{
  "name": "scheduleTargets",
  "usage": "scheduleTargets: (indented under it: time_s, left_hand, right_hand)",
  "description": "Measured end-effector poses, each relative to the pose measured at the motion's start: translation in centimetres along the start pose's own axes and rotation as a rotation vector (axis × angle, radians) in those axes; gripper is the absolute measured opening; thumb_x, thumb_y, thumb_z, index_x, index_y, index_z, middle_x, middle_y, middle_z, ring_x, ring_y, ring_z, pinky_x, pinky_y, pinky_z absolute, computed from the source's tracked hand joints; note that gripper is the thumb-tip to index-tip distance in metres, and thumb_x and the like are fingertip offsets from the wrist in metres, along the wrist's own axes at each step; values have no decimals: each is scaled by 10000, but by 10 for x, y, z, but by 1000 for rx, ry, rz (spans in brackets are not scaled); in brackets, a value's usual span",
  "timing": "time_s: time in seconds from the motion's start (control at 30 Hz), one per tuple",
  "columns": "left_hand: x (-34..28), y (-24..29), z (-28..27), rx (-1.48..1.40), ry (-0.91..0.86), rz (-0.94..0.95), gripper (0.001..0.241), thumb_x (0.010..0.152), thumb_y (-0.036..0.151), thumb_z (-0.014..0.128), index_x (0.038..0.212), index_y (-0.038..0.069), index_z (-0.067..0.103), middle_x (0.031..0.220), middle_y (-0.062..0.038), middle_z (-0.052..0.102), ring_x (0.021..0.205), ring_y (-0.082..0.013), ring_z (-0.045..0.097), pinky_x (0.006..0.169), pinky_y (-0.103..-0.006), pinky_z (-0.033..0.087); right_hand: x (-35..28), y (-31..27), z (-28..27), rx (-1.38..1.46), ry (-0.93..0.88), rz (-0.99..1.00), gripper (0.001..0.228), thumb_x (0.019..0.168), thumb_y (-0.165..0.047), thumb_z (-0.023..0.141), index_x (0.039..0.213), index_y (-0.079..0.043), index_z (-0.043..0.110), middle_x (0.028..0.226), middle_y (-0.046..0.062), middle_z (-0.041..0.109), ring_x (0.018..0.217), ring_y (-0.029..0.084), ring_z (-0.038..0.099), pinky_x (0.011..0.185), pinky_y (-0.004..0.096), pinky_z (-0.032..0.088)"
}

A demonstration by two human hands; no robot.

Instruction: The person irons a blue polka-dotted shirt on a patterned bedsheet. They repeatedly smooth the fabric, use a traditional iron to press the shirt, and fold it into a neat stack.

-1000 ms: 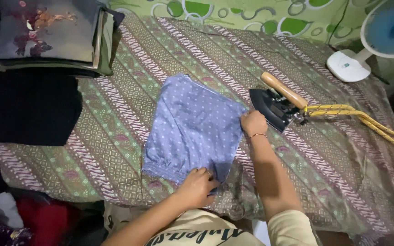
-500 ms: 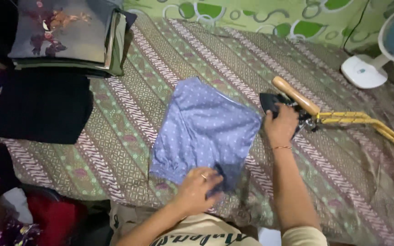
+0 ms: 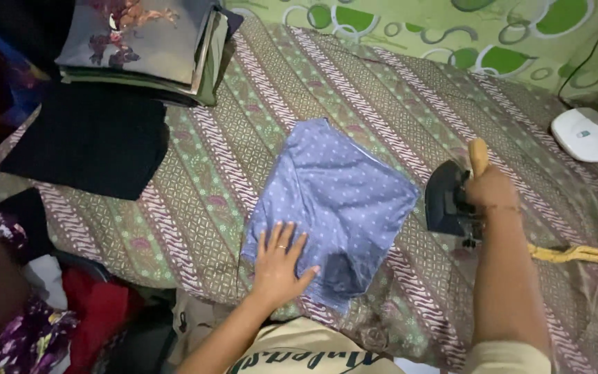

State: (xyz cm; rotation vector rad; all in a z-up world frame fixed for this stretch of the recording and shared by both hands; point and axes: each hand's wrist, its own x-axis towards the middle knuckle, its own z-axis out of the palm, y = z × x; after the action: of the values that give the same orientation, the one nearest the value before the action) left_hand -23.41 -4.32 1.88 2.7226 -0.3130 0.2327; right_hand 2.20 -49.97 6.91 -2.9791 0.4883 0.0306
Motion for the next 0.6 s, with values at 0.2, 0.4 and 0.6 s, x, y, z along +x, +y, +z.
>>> scheduleTargets:
  time_s: [0.2, 0.4, 0.6]
  left_hand:
    - [-7, -39, 8, 56, 218, -25, 760, 855, 595, 605, 1395, 60, 604, 1494, -282, 485, 1451, -476, 349, 1186, -666, 166]
    - [-12, -38, 1, -1, 223, -20, 737, 893, 581, 584, 1371, 21, 604, 1508, -280, 470, 1460, -463, 331, 1168, -685, 162]
    - [-12, -40, 0, 16, 212, -63, 719, 856, 626, 665, 1325, 82, 644, 1428, -260, 548, 1441, -465, 396, 1144, -676, 230]
  right_hand:
    - [-24, 19, 0, -8, -69, -50, 440, 849, -269, 713, 1112, 81, 751, 1042, 322, 749, 920, 500, 714, 770, 536, 564]
    - [-101, -9, -38, 187, 163, -88, 415, 828, -159, 718, 1192, 38, 703, 1033, 288, 736, 883, 504, 680, 753, 549, 539]
    - [-172, -114, -64, -132, -88, -312, 467, 900, -277, 630, 1327, -88, 633, 1028, 282, 783, 1032, 457, 747, 914, 576, 585]
